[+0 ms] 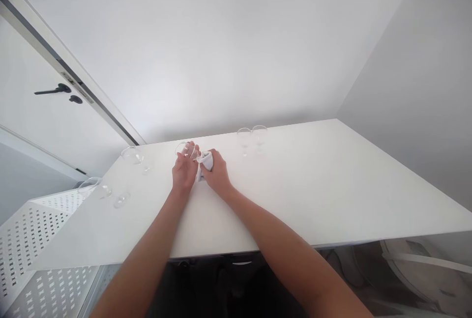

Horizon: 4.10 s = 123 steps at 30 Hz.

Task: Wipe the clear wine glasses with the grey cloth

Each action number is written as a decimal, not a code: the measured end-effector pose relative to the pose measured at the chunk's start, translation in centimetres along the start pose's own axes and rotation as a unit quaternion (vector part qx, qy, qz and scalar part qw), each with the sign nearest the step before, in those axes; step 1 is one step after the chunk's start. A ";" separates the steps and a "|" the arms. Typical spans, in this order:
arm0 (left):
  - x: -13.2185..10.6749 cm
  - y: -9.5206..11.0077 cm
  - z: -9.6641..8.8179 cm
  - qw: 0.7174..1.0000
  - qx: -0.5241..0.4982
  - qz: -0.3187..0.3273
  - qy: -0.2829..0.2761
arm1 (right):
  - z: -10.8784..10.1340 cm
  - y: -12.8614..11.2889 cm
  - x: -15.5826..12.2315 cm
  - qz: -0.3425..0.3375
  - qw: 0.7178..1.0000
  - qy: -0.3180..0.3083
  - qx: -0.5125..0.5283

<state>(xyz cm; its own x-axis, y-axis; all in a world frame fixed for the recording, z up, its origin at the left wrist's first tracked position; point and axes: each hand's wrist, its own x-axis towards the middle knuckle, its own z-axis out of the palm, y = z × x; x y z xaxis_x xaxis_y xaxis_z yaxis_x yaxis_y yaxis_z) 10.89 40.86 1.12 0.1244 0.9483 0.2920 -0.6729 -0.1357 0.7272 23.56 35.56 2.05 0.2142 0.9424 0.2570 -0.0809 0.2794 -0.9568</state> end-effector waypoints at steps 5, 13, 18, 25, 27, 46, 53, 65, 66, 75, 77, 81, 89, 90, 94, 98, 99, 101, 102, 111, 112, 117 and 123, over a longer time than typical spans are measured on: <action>-0.2 0.0 -0.3 0.999 0.007 -0.011 -0.038 | -0.3 0.1 0.6 0.328 0.912 -0.082 0.233; -0.3 0.1 -0.1 0.999 0.003 0.003 -0.049 | -1.1 0.5 0.6 0.024 1.000 -0.009 0.002; -0.4 -0.2 -0.2 0.998 0.017 -0.023 -0.063 | -1.9 1.3 1.5 0.140 0.989 -0.019 0.032; 0.1 -0.1 -0.8 0.998 0.056 0.034 0.025 | -2.9 1.6 0.0 -0.192 0.935 -0.060 -0.293; 0.1 -0.1 -0.8 0.994 0.095 0.035 0.051 | -2.6 1.8 -0.5 -0.183 0.874 -0.135 -0.430; -1.5 -0.3 0.5 0.963 0.178 -0.062 -0.190 | -4.2 -0.8 -5.2 -0.002 0.661 -0.244 -0.709; -1.7 -1.0 0.2 0.948 0.291 -0.044 -0.123 | -11.4 -3.2 -5.7 0.117 0.623 -0.248 -0.733; -4.3 -0.2 0.6 0.885 0.418 -0.148 -0.139 | -15.2 -2.6 -3.9 0.153 0.626 -0.170 -0.745; -4.6 -0.2 0.6 0.884 0.421 -0.148 -0.135 | -15.1 -2.6 -3.8 0.156 0.627 -0.165 -0.745; -10.9 2.4 -0.9 0.881 0.459 -0.096 -0.052 | -14.0 -1.1 -8.0 0.042 0.636 -0.050 -0.769; -12.8 3.9 -1.8 0.889 0.456 -0.037 0.027 | -14.0 -0.4 -9.4 -0.033 0.661 0.018 -0.750; -15.8 7.6 -4.2 0.897 0.356 0.069 0.253 | -14.4 0.1 -10.2 -0.155 0.696 0.081 -0.697; -14.6 13.7 -9.9 0.881 0.114 0.146 0.435 | -15.0 0.3 -9.8 -0.150 0.804 -0.019 -0.575; -14.0 14.2 -10.5 0.889 0.092 0.126 0.431 | -15.0 0.2 -9.8 -0.145 0.811 -0.026 -0.566; -11.8 15.1 -11.9 0.935 0.021 0.064 0.347 | -14.9 -0.5 -10.1 -0.125 0.842 -0.060 -0.521; -10.8 12.9 -10.8 0.958 0.019 0.081 0.275 | -15.0 -0.8 -9.5 -0.115 0.885 -0.075 -0.446; -10.6 11.7 -10.1 0.962 0.041 0.087 0.256 | -14.9 -0.7 -9.2 -0.116 0.897 -0.067 -0.421; -10.3 9.0 -8.0 0.976 0.114 0.074 0.172 | -13.9 -0.2 -8.3 -0.088 0.928 -0.008 -0.363; -10.1 7.5 -6.8 0.979 0.147 0.060 0.130 | -13.1 0.0 -7.7 -0.060 0.941 0.036 -0.332; -9.5 1.8 -2.7 0.919 0.394 -0.015 0.014 | -1.0 1.9 -5.2 -0.011 0.965 0.157 -0.210; -9.5 1.8 -3.0 0.913 0.406 -0.015 0.014 | -0.2 2.0 -5.2 -0.016 0.971 0.128 -0.203; -9.4 1.9 -3.6 0.916 0.394 -0.044 0.057 | 0.8 1.9 -5.6 -0.015 0.994 0.040 -0.104; -9.7 2.5 -3.3 0.940 0.337 -0.040 0.040 | 0.6 0.8 -6.4 -0.008 0.995 -0.049 -0.091</action>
<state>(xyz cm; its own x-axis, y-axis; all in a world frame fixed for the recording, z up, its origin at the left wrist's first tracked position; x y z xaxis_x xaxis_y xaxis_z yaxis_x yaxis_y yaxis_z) 5.61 32.29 -1.88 0.0821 0.9780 0.1918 -0.0455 -0.1885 0.9810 21.51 29.84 -0.29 0.1172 0.9540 0.2759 0.1020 0.2648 -0.9589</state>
